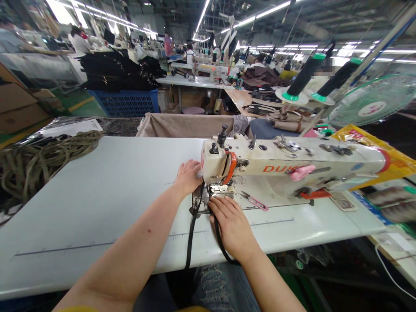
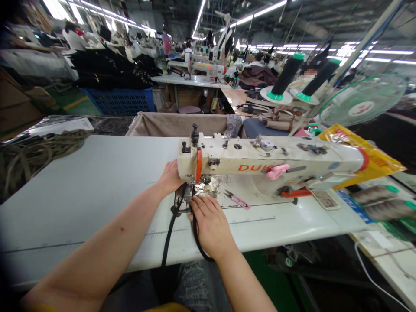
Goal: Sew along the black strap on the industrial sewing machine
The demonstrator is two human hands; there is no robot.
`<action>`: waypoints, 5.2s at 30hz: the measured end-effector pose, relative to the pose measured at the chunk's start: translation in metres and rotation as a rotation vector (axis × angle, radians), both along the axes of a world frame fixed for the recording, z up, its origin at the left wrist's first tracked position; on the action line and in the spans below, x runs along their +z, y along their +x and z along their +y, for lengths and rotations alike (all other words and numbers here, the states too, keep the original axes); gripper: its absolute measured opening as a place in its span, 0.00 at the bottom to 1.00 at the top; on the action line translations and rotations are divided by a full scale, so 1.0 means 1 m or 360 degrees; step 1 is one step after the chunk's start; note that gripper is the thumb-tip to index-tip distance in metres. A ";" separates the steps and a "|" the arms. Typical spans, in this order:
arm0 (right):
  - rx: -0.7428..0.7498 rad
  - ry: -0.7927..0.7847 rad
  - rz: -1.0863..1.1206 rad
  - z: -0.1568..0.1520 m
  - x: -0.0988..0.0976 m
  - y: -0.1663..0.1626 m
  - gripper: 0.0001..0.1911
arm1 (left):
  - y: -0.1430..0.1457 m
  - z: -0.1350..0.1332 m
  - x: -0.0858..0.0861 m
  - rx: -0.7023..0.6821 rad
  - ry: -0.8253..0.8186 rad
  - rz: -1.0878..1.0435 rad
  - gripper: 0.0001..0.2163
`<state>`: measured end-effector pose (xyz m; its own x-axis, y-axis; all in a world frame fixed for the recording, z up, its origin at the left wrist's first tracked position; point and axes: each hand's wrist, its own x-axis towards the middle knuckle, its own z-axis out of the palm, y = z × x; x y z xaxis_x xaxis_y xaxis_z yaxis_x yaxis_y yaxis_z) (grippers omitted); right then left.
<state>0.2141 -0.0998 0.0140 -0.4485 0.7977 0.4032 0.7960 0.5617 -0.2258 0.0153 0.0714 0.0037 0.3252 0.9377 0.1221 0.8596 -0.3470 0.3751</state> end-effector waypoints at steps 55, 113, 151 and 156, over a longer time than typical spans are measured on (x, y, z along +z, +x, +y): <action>0.0004 0.0035 0.0062 -0.002 -0.001 0.002 0.18 | -0.099 -0.128 0.034 0.0361 -0.0877 -0.1549 0.18; -0.0214 -0.0880 0.0638 -0.056 0.048 -0.053 0.16 | -0.101 -0.207 0.033 0.0363 -0.1563 -0.1859 0.27; -0.0352 -0.0632 0.0138 -0.046 0.035 -0.077 0.13 | -0.103 -0.217 0.030 0.0520 -0.1123 -0.1580 0.21; -0.0281 -0.0670 0.0143 -0.046 0.037 -0.083 0.12 | -0.110 -0.214 0.029 0.0593 -0.1202 -0.1628 0.24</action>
<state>0.1312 -0.1461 0.0509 -0.2693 0.9612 0.0591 0.8380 0.2642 -0.4775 -0.0943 -0.1423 0.0326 0.1093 0.8956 -0.4311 0.0733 0.4253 0.9021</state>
